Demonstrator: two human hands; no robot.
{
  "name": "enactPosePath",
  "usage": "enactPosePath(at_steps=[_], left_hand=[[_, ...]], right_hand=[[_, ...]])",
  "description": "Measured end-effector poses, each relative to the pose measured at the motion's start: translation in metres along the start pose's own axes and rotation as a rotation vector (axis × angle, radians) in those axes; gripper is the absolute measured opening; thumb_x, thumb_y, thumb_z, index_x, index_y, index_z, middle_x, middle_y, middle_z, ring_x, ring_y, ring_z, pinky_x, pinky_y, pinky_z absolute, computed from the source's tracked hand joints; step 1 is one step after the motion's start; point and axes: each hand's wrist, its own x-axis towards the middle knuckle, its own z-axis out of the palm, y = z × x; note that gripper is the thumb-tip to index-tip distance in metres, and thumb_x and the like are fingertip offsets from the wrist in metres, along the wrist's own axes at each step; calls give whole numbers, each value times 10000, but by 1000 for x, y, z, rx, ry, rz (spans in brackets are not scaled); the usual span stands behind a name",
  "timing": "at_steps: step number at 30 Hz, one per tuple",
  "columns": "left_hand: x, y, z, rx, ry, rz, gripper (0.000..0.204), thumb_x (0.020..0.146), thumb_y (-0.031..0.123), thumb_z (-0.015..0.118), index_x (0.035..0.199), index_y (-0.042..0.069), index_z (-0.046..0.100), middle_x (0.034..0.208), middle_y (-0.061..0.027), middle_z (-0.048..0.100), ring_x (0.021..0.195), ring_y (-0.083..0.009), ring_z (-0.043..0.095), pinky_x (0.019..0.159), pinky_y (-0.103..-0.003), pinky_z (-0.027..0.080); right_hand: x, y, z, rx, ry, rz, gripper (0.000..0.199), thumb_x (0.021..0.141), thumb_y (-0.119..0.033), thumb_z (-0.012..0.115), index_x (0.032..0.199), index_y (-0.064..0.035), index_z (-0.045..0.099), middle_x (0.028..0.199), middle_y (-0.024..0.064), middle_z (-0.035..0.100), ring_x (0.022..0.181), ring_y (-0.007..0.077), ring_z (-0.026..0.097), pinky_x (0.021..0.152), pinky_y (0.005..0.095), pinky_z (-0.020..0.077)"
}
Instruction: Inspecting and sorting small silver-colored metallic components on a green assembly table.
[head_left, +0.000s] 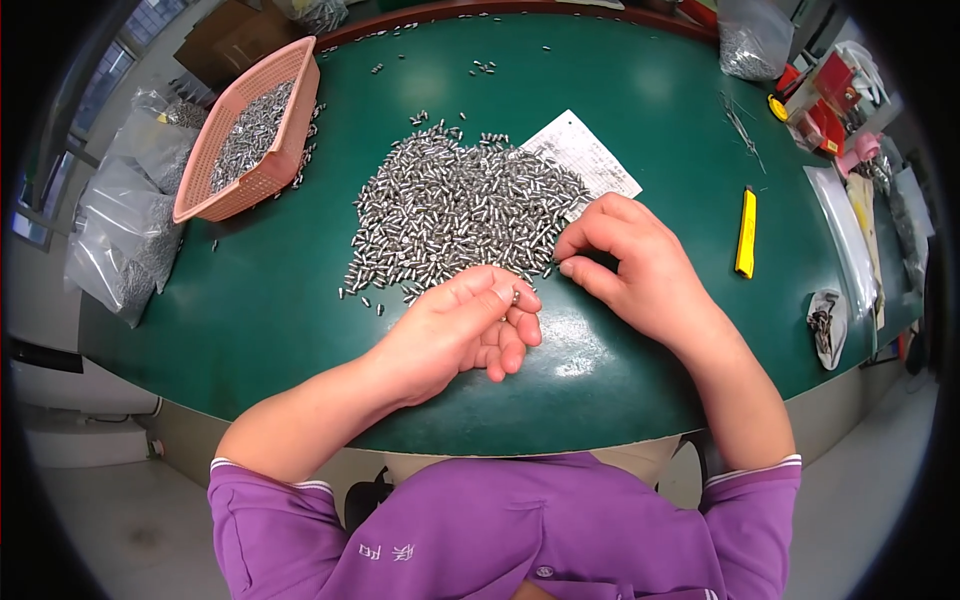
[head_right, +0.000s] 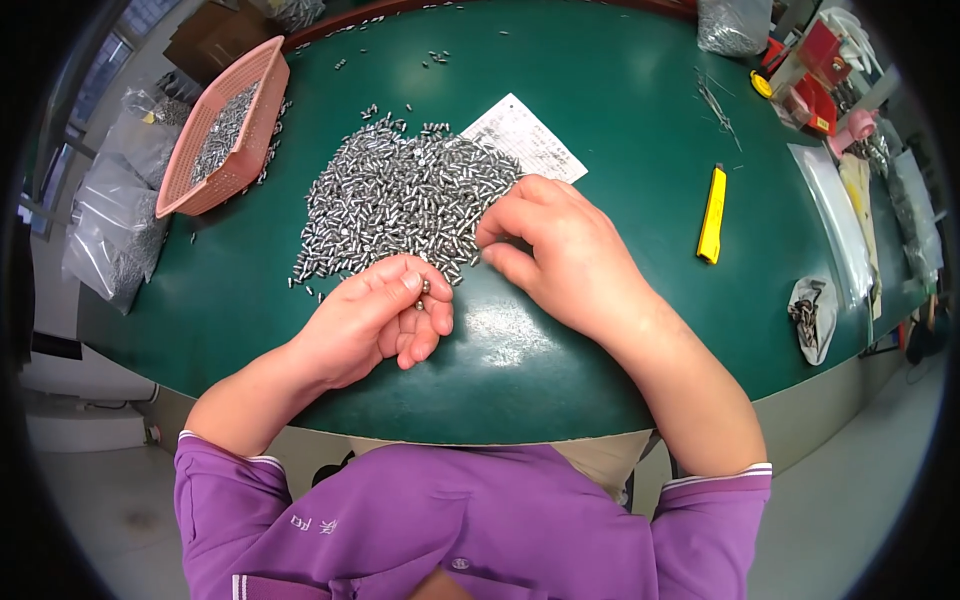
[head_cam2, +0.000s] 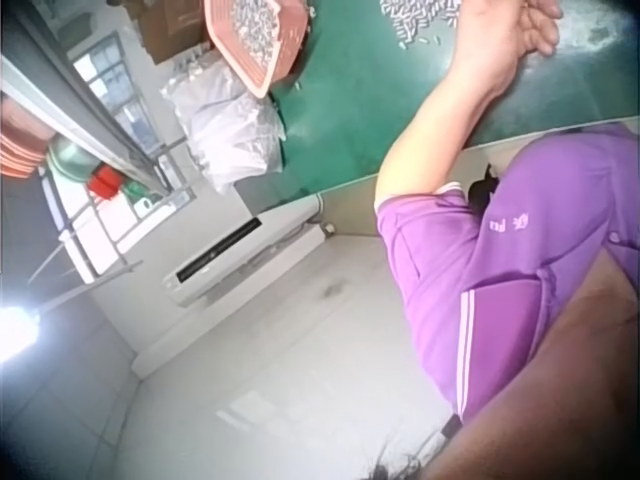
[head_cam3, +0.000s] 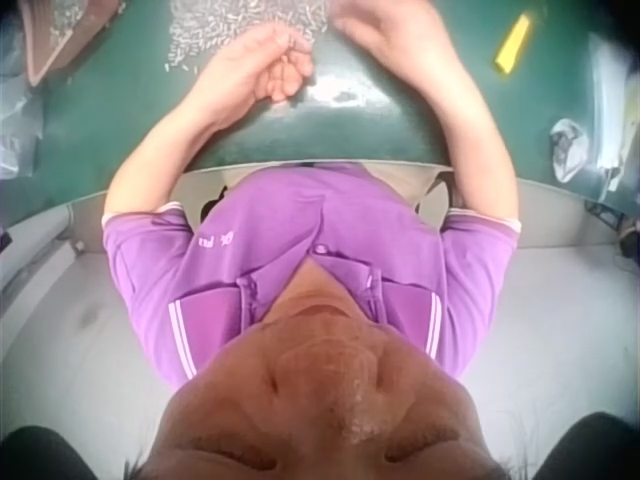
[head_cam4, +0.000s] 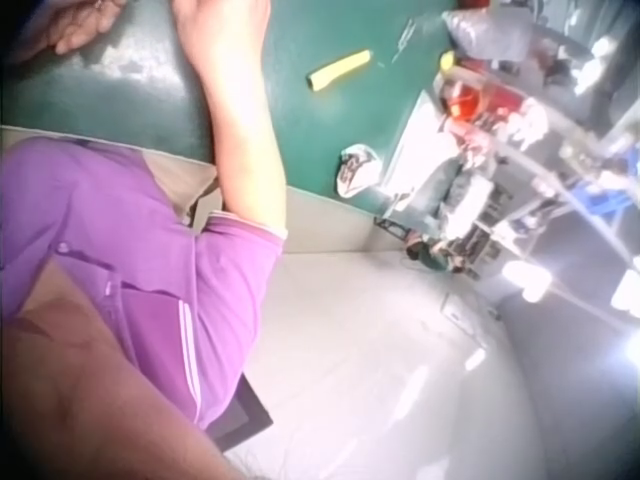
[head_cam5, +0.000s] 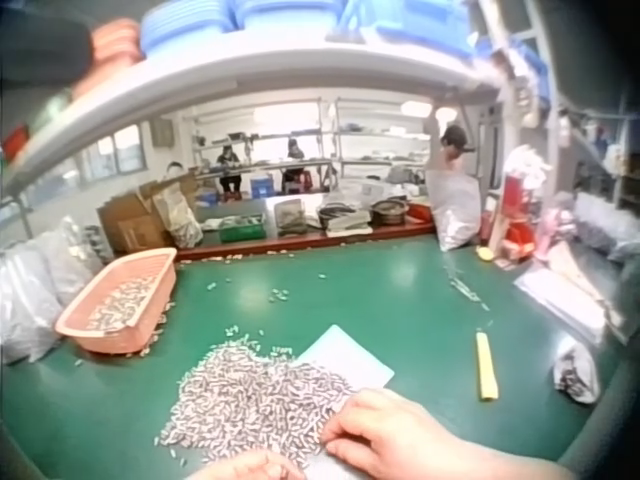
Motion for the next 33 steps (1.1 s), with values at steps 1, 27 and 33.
enactPosePath(at_steps=[1, 27, 33], left_hand=[[0, 0, 1, -21, 12, -6, 229, 1034, 203, 380, 1081, 35, 528, 920, -94, 600, 658, -116, 555, 551, -222, 434], [1, 3, 1, 44, 47, 13, 155, 1009, 149, 432, 1074, 42, 523, 874, -81, 608, 619, -101, 547, 500, -210, 417], [1, 3, 1, 8, 36, -10, 222, 1021, 176, 362, 1101, 30, 509, 897, -95, 594, 614, -113, 539, 496, -221, 415]], right_hand=[[-1, 0, 1, -1, 1, 1, 131, 742, -81, 705, 857, -79, 644, 859, 62, 594, 852, 265, 598, 752, 372, 496], [0, -5, 7, 215, 8, 9, 117, 778, -57, 694, 887, -81, 659, 858, 52, 580, 811, 206, 603, 697, 322, 500], [-2, 1, 9, -106, -14, -57, 97, 736, -93, 706, 816, -102, 653, 832, 50, 562, 852, 264, 577, 729, 381, 490]])
